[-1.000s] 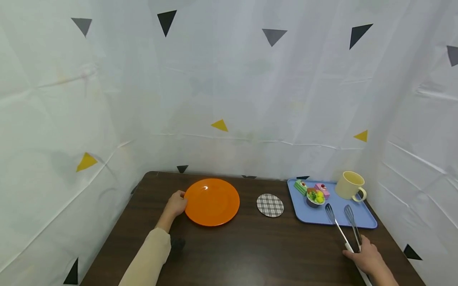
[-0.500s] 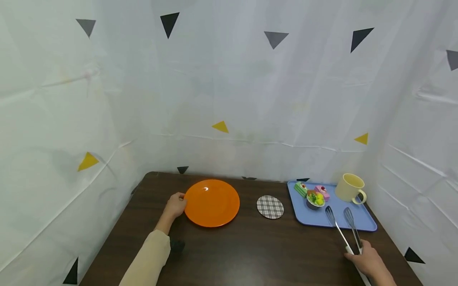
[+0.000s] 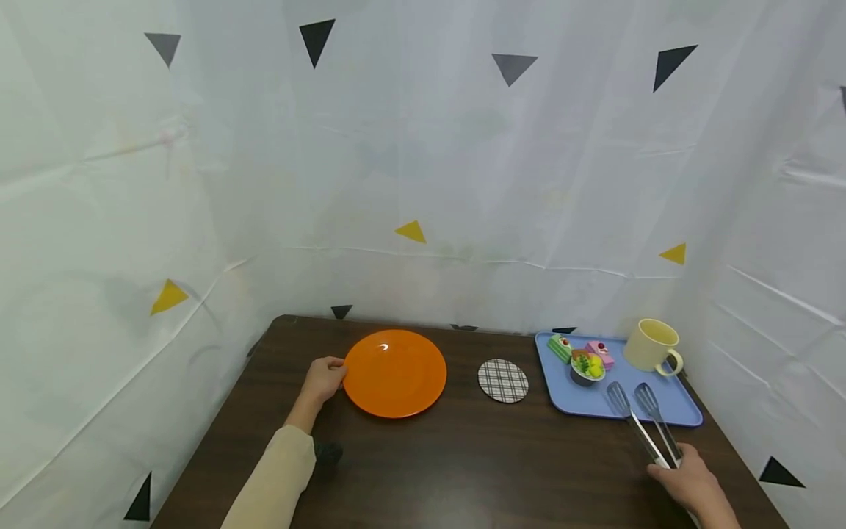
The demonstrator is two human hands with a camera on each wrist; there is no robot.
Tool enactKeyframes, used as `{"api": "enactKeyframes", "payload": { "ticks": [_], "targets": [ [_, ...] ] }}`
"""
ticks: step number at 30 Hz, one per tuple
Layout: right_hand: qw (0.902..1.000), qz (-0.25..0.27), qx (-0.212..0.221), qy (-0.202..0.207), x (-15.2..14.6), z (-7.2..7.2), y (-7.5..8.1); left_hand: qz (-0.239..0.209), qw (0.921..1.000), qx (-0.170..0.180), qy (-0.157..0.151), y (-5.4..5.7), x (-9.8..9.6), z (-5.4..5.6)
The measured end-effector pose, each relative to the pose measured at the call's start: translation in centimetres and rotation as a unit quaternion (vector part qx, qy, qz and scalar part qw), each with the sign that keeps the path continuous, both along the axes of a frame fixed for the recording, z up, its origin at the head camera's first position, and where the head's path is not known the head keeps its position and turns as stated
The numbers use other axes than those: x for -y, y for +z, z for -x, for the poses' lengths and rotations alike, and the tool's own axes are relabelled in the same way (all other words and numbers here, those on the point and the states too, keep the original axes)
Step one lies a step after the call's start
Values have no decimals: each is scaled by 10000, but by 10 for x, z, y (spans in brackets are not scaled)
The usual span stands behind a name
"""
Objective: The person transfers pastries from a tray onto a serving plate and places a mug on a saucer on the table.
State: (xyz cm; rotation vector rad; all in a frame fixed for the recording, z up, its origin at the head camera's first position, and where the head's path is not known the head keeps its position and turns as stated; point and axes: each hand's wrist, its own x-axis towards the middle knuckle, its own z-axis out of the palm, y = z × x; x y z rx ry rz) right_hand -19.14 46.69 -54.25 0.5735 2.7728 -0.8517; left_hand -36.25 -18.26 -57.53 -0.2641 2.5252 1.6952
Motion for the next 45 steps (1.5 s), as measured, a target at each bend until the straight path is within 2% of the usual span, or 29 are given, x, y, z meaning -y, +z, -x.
{"api": "enactKeyframes", "payload": {
  "ticks": [3, 8, 12, 16, 21, 29, 35, 45],
  "targets": [
    [9995, -6, -82, -303, 0, -1, -3, -71, 10000, 4, 15, -2, 2, 0],
    [9937, 43, -374, -1056, 6, 2, -2, -98, 9999, -75, 64, -2, 5, -3],
    [9905, 42, -634, -1220, 10, 5, 4, -144, 9997, -182, 23, 0, 5, -4],
    [9917, 20, -825, -982, 14, 10, 11, -167, 9996, -215, 53, -1, 6, 0],
    [9946, 43, -761, -699, 21, 16, 15, -216, 9996, -147, 45, -4, 9, 5],
    [9967, -42, -802, -140, 33, 22, 11, -295, 9993, -111, 190, -7, 17, 4],
    [9977, -58, -680, -34, 35, 28, 8, -326, 9992, -110, 191, -9, 14, -1],
    [9996, -2, -282, -96, 38, 36, 18, -350, 9992, -40, 181, -9, 8, 0]
  ]
}}
